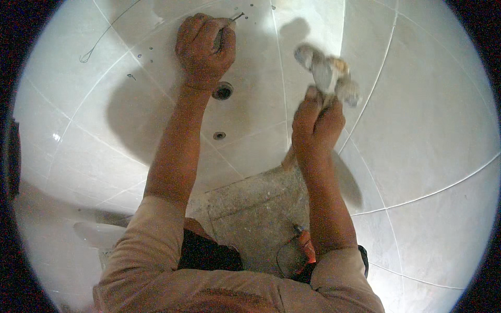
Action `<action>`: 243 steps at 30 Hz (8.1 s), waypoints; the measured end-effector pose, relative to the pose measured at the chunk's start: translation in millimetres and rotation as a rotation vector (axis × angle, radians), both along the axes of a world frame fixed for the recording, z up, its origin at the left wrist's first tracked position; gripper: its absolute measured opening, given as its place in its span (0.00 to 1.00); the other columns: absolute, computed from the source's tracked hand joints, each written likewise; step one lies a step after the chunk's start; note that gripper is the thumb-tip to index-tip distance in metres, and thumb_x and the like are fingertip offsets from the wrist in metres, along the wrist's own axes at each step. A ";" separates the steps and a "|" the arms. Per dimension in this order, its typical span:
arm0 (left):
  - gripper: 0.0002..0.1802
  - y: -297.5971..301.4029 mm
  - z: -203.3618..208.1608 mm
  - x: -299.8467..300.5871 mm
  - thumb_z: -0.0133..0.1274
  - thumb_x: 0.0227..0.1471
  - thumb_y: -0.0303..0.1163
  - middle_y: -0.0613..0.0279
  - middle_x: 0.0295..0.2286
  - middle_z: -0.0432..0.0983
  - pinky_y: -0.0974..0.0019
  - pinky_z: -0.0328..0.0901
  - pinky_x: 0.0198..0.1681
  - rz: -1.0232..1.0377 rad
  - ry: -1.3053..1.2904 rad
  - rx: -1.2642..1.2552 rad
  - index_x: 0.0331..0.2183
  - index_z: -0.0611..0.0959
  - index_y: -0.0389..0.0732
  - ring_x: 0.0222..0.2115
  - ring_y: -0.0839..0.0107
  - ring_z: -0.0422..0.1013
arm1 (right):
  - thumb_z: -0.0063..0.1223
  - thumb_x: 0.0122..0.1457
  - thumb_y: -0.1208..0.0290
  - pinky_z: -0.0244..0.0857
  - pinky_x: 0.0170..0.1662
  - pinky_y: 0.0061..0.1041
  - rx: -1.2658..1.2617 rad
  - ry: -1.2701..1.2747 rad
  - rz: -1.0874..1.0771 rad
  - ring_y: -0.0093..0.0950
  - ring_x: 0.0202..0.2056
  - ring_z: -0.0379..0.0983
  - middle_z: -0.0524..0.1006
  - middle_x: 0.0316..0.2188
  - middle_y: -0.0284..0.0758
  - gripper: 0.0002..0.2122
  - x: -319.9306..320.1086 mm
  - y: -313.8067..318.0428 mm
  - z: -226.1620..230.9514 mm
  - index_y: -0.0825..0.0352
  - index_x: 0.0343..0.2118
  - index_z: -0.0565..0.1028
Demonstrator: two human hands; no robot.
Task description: The person drills a hole into a tiled wall using a power drill and hammers a nail into a pre-marked spot.
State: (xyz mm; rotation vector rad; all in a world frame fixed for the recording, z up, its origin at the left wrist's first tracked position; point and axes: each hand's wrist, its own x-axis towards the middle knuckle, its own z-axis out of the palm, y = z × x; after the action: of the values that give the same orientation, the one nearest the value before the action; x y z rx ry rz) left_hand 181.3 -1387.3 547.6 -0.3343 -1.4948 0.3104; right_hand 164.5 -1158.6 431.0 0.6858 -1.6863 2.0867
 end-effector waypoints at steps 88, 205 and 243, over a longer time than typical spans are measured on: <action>0.06 -1.9 -11.2 4.9 0.64 0.45 0.28 0.58 0.27 0.77 0.56 0.71 0.37 0.029 -0.131 -0.015 0.28 0.83 0.43 0.30 0.57 0.74 | 0.50 0.67 0.66 0.58 0.22 0.26 0.124 -0.291 0.092 0.19 0.19 0.63 0.69 0.16 0.30 0.11 23.4 11.9 -83.2 0.71 0.34 0.72; 0.12 -56.3 -337.6 411.6 0.56 0.58 0.24 0.67 0.25 0.74 0.72 0.63 0.26 0.173 -1.155 2.024 0.45 0.84 0.34 0.24 0.79 0.67 | 0.55 0.55 0.76 0.67 0.56 0.41 1.261 0.049 0.729 0.46 0.51 0.71 0.75 0.47 0.46 0.19 199.4 -65.4 -358.7 0.69 0.51 0.74; 0.18 -7.4 -237.8 258.4 0.54 0.62 0.42 0.63 0.25 0.74 0.73 0.58 0.22 -0.435 -1.197 2.040 0.44 0.79 0.36 0.19 0.77 0.63 | 0.62 0.52 0.79 0.77 0.27 0.30 0.774 -1.216 0.544 0.27 0.23 0.76 0.75 0.29 0.38 0.22 33.2 218.3 -196.1 0.75 0.48 0.65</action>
State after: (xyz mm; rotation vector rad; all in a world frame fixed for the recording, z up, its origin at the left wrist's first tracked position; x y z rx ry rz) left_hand 439.7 -1394.8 309.8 0.9807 -1.9602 -2.0045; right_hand 197.7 -940.3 234.9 -0.0952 -3.3845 2.3219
